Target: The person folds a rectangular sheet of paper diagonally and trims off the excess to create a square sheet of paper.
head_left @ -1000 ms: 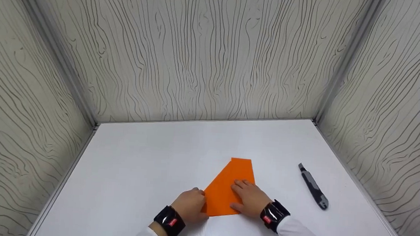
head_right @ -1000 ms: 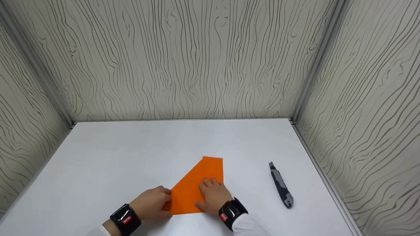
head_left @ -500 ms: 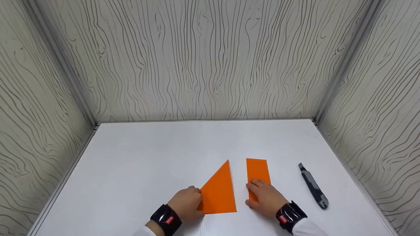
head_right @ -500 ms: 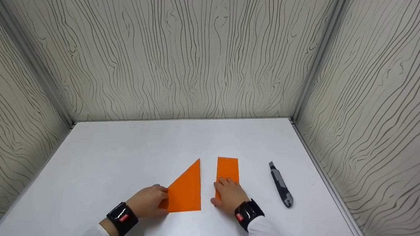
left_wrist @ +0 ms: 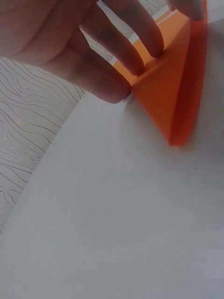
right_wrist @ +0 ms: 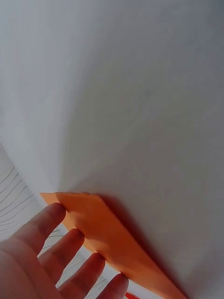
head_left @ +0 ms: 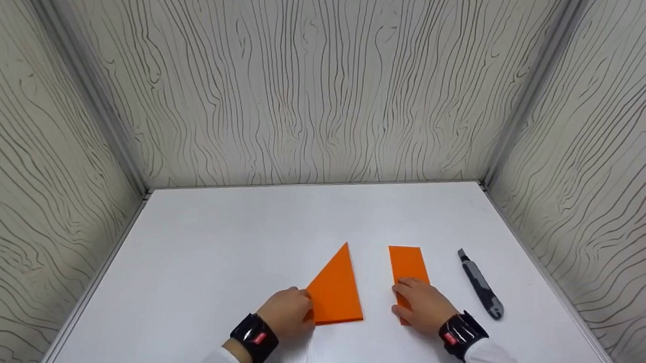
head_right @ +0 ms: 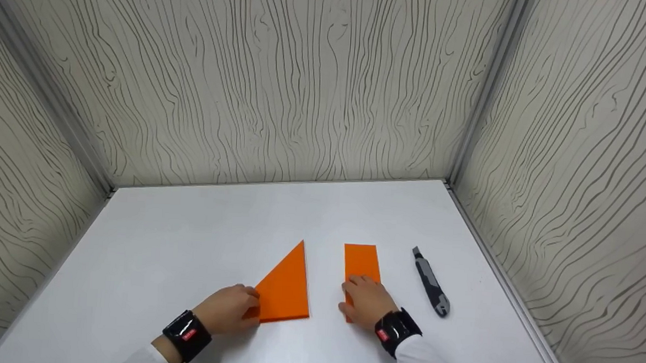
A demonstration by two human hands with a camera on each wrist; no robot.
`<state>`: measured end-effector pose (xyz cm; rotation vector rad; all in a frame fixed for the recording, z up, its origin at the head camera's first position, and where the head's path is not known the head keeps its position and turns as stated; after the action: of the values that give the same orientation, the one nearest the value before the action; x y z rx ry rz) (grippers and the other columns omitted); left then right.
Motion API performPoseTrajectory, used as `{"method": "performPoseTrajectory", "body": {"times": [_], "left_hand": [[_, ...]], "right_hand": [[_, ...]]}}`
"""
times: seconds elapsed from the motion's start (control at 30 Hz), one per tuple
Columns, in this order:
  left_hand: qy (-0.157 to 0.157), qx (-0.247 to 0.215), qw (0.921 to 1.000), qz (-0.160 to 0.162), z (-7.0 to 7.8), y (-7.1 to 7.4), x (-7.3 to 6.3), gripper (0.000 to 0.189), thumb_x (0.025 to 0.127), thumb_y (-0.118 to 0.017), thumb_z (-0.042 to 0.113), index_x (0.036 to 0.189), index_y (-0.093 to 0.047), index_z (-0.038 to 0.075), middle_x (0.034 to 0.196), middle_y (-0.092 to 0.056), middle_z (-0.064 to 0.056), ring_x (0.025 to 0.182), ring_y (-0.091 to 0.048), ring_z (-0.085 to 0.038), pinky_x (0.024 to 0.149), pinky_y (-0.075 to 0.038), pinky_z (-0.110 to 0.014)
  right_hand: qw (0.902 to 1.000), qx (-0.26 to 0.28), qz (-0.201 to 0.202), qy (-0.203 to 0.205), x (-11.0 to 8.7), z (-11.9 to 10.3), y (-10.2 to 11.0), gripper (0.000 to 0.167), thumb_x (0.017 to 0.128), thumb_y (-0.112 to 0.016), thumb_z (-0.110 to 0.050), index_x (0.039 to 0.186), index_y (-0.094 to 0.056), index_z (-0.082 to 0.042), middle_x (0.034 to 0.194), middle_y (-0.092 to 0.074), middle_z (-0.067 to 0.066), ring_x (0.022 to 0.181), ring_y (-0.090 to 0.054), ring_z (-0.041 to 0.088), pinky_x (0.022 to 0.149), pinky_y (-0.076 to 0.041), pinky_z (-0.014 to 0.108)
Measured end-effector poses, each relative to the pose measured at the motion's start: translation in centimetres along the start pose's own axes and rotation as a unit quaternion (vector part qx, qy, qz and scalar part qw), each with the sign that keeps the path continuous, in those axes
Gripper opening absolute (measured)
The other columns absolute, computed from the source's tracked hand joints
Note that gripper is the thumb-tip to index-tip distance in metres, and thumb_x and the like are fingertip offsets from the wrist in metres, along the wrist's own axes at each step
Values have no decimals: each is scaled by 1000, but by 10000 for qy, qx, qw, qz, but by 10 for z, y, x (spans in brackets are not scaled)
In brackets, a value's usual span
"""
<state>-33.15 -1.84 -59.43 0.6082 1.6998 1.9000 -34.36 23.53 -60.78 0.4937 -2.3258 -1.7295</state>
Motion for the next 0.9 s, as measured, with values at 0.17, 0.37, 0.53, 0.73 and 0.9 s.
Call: {"method": "performPoseTrajectory", "body": {"times": [0.17, 0.37, 0.53, 0.73, 0.9], "left_hand": [[-274, 57, 9994, 225, 7, 4, -1, 11, 97, -79, 21, 87, -79, 15, 81, -68, 3, 68, -50, -12, 70, -50, -26], [-355, 47, 9988, 323, 10, 7, -1, 11, 97, -76, 15, 86, -76, 14, 78, -62, 3, 66, -48, -12, 71, -50, -26], [-208, -2, 9994, 269, 8, 6, 1, 9, 99, -74, 15, 90, -75, 13, 77, -58, 3, 66, -46, -12, 70, -49, -24], [-35, 23, 9997, 237, 6, 3, 3, 9, 102, -73, 19, 95, -73, 13, 81, -58, 2, 67, -48, -13, 70, -50, -24], [172, 24, 9998, 118, 5, 2, 4, 9, 102, -75, 20, 100, -75, 11, 85, -62, 0, 70, -50, -14, 74, -54, -26]], "right_hand": [[9998, -139, 146, 50, 2, -2, 2, 47, 102, -74, -31, 137, -69, 0, 145, -65, 25, 136, -61, 45, 116, -47, 64], [9976, -293, 559, 299, 4, -14, 11, 39, 101, -76, -28, 127, -73, 0, 134, -70, 23, 126, -66, 42, 111, -53, 60], [9978, 110, 627, 175, 10, -24, 14, 39, 102, -76, -30, 129, -72, -2, 136, -70, 20, 127, -66, 39, 113, -52, 58], [9926, 1063, 516, -293, 19, -34, 13, 41, 104, -74, -37, 134, -70, -8, 141, -68, 15, 131, -65, 36, 116, -51, 58], [9816, 1785, 417, -542, 27, -45, 9, 47, 105, -73, -40, 137, -70, -7, 131, -73, 11, 114, -69, 29, 103, -60, 52]]}}
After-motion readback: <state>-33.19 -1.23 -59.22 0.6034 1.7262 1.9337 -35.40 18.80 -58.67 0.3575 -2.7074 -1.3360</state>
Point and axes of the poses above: each hand's wrist, its own x-axis towards the middle knuckle, its own y-axis out of the back of the hand, z = x × y, the point moved 10 cm from there along x, towards the middle knuckle
